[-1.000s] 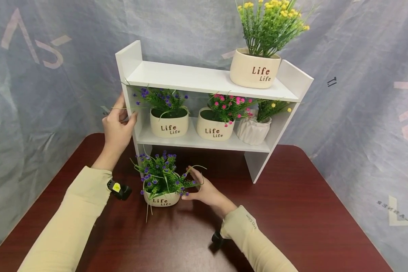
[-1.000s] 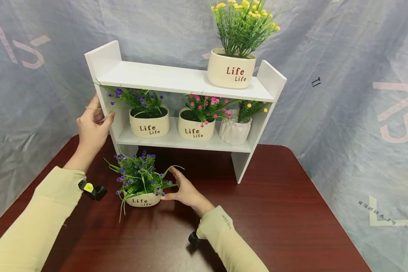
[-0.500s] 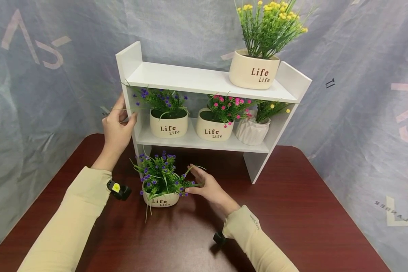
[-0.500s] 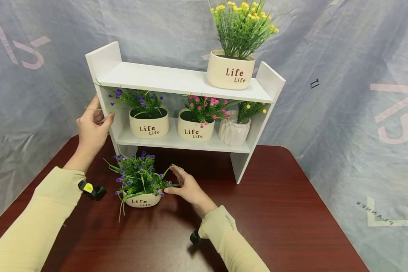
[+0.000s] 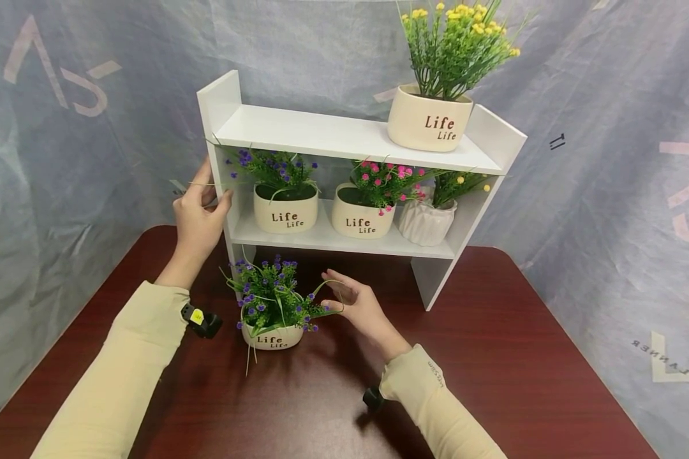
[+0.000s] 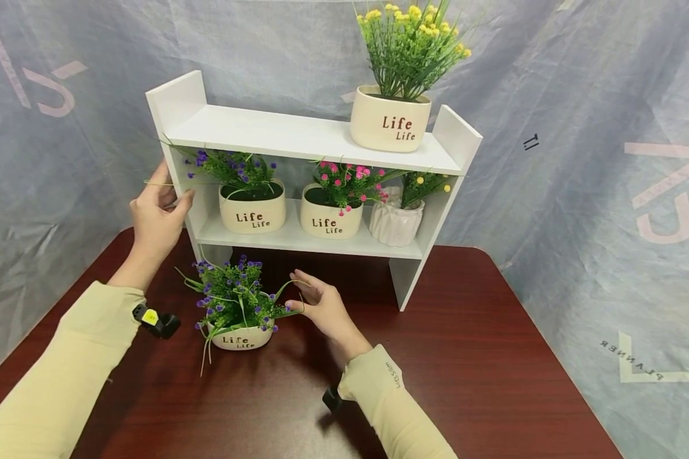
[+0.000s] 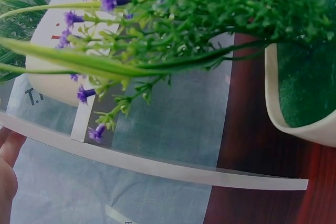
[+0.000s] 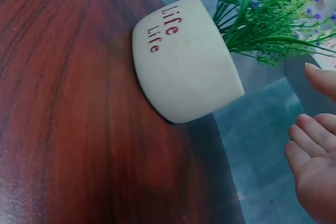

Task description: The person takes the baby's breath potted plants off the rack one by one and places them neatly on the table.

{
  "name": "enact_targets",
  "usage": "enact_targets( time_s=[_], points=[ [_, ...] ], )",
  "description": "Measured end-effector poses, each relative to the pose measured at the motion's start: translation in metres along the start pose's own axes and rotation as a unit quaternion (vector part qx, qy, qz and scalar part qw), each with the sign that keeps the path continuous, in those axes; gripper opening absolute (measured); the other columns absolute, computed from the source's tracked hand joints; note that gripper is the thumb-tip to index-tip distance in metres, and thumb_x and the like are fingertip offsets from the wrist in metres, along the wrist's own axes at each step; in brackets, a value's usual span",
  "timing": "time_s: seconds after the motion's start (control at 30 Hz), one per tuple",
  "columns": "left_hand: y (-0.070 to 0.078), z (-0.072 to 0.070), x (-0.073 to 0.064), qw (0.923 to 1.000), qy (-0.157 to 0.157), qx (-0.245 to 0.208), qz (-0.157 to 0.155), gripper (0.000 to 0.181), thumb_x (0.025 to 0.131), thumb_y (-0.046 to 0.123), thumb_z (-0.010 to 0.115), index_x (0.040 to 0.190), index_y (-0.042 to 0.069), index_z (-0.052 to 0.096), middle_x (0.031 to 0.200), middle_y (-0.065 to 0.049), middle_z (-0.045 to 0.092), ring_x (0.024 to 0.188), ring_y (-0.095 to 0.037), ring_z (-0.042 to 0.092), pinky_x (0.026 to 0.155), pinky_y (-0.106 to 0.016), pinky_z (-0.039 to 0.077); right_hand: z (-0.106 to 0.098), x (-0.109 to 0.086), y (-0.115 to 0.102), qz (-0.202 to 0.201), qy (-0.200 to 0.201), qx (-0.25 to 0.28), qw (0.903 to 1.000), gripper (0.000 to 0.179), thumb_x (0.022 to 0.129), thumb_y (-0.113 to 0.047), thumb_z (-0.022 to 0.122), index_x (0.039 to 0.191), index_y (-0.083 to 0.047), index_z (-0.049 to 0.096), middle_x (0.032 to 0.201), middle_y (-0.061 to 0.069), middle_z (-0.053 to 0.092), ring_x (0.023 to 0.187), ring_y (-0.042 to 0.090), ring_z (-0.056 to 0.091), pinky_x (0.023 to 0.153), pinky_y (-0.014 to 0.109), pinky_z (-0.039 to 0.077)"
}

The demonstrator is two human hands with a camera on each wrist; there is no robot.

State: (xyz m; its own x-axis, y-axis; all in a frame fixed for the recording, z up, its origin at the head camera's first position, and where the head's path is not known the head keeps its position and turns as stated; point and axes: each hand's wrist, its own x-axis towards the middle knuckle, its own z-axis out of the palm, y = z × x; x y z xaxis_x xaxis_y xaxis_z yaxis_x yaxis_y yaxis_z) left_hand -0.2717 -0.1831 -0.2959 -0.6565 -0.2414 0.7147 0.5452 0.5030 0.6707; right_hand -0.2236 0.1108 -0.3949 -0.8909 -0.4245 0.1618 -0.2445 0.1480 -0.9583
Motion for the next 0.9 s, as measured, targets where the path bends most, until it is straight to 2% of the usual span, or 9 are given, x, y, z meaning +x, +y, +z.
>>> enact_targets(
  time_s=[0.17, 0.37, 0.47, 0.73, 0.83, 0.9],
  points=[
    [0.001, 0.0, 0.0, 1.0, -0.002, -0.004, 0.002, 0.064, 0.092, 0.005, 0.061, 0.147, 0.03, 0.041, 0.13, -0.016, 0.062, 0.107, -0.034, 0.066, 0.08, -0.004, 0.051, -0.005, -0.002, -0.009, 0.006, 0.018, 0.005, 0.9998, 0.059, 0.09, -0.009, 0.067, 0.145, -0.008, 0.045, 0.144, 0.014, 0.052, 0.136, 0.028, 0.047, 0.116, 0.037, 0.038],
    [0.002, -0.001, -0.001, 1.0, -0.002, -0.001, -0.001, 0.063, 0.092, 0.005, 0.062, 0.147, 0.028, 0.041, 0.129, -0.018, 0.063, 0.108, -0.034, 0.066, 0.082, -0.009, 0.053, -0.009, -0.003, -0.021, -0.015, 0.032, 0.017, 0.9992, 0.058, 0.088, -0.002, 0.068, 0.143, -0.004, 0.047, 0.142, 0.016, 0.053, 0.134, 0.028, 0.05, 0.115, 0.041, 0.039],
    [0.002, -0.002, -0.001, 1.0, -0.001, -0.002, -0.001, 0.063, 0.092, 0.006, 0.062, 0.147, 0.029, 0.041, 0.131, -0.016, 0.061, 0.108, -0.033, 0.066, 0.082, -0.008, 0.053, -0.013, -0.003, -0.028, -0.027, 0.038, 0.016, 0.9988, 0.058, 0.088, -0.001, 0.068, 0.142, -0.005, 0.049, 0.141, 0.015, 0.054, 0.134, 0.025, 0.05, 0.115, 0.039, 0.039],
    [0.003, -0.001, -0.001, 1.0, -0.003, -0.005, -0.004, 0.064, 0.092, 0.006, 0.062, 0.147, 0.033, 0.04, 0.133, -0.013, 0.06, 0.108, -0.033, 0.065, 0.079, -0.003, 0.05, -0.026, -0.008, -0.055, -0.081, 0.044, -0.026, 0.9954, 0.059, 0.087, -0.001, 0.068, 0.143, -0.004, 0.047, 0.142, 0.014, 0.054, 0.135, 0.023, 0.049, 0.112, 0.026, 0.041],
    [0.002, -0.001, -0.001, 1.0, -0.005, -0.006, -0.005, 0.065, 0.092, 0.006, 0.062, 0.147, 0.033, 0.04, 0.133, -0.013, 0.06, 0.109, -0.032, 0.065, 0.08, -0.003, 0.05, -0.029, -0.011, -0.066, -0.104, 0.054, -0.072, 0.9905, 0.061, 0.087, -0.003, 0.07, 0.143, -0.004, 0.047, 0.142, 0.011, 0.055, 0.135, 0.02, 0.049, 0.11, 0.026, 0.043],
    [0.002, -0.001, -0.001, 1.0, -0.006, -0.005, -0.003, 0.065, 0.092, 0.006, 0.062, 0.147, 0.032, 0.039, 0.134, -0.013, 0.06, 0.109, -0.032, 0.065, 0.08, -0.003, 0.05, -0.031, -0.014, -0.073, -0.122, 0.066, -0.119, 0.9832, 0.061, 0.086, -0.005, 0.071, 0.143, -0.005, 0.048, 0.142, 0.008, 0.055, 0.134, 0.017, 0.049, 0.109, 0.026, 0.043]
  ],
)
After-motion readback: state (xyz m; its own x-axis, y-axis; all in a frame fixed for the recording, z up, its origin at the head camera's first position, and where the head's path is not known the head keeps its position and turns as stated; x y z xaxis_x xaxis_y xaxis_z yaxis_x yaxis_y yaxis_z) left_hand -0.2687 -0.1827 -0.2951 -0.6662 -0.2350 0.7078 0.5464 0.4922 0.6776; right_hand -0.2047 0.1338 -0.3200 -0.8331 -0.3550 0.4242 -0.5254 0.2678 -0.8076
